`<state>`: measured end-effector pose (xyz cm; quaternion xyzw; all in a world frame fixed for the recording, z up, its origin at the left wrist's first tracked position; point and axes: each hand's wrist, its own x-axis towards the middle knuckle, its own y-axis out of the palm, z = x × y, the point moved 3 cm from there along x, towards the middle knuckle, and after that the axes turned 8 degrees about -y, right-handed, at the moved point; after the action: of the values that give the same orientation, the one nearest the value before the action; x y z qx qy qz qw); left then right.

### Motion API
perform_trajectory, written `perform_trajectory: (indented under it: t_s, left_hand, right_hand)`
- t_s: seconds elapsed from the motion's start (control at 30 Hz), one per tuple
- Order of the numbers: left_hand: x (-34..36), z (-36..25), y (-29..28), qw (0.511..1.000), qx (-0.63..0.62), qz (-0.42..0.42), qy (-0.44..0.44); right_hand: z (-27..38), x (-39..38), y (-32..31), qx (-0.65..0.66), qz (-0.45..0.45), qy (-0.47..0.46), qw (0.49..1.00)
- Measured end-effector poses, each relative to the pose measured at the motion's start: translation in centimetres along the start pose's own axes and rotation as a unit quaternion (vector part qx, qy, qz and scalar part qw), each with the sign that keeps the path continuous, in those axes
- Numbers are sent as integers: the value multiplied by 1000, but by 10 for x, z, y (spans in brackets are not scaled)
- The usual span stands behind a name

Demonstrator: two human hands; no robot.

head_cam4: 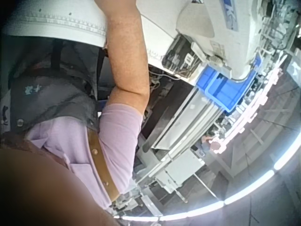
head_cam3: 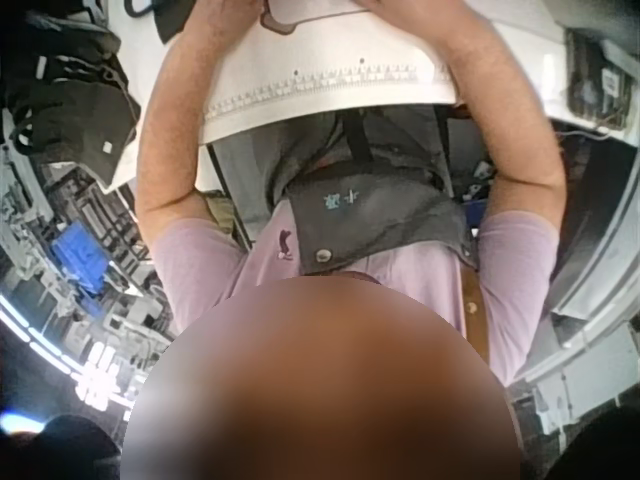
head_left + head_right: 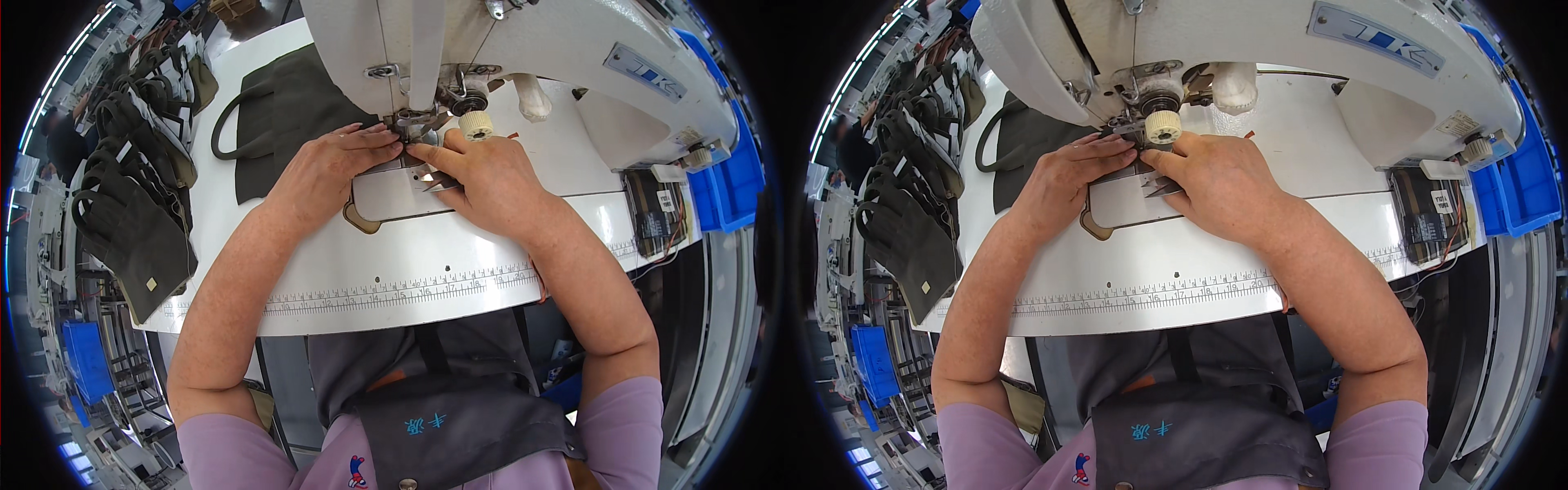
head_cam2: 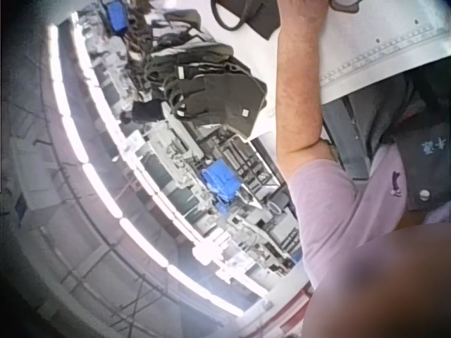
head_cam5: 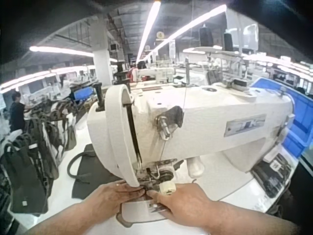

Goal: Sewing and trimming edges of fabric bags using an industrial sewing machine and scissors.

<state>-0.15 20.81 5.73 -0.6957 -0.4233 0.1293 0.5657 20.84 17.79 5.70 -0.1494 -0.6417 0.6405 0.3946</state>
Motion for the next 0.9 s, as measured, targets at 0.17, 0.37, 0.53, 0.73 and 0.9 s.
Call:
perform_trajectory:
  t_s: [0.17, 0.37, 0.53, 0.73, 0.9]
  left_hand:
    - [2, -2, 3, 1000, 4, -3, -9]
    - [-4, -6, 4, 1000, 10, -4, -28]
    - [-10, -17, -1, 998, 27, 31, -42]
    - [-12, -17, -7, 996, 44, 65, -38]
    - [-12, -11, 2, 998, 31, 43, -37]
  right_hand:
    - [-5, -5, 6, 6, -19, -12, 1000]
    - [-5, -3, 4, 15, -11, -8, 1000]
    - [-3, -4, 3, 17, -19, -1, 1000]
    - [0, -2, 2, -1, 14, -2, 1000]
    - [-2, -3, 5, -4, 13, 2, 1000]
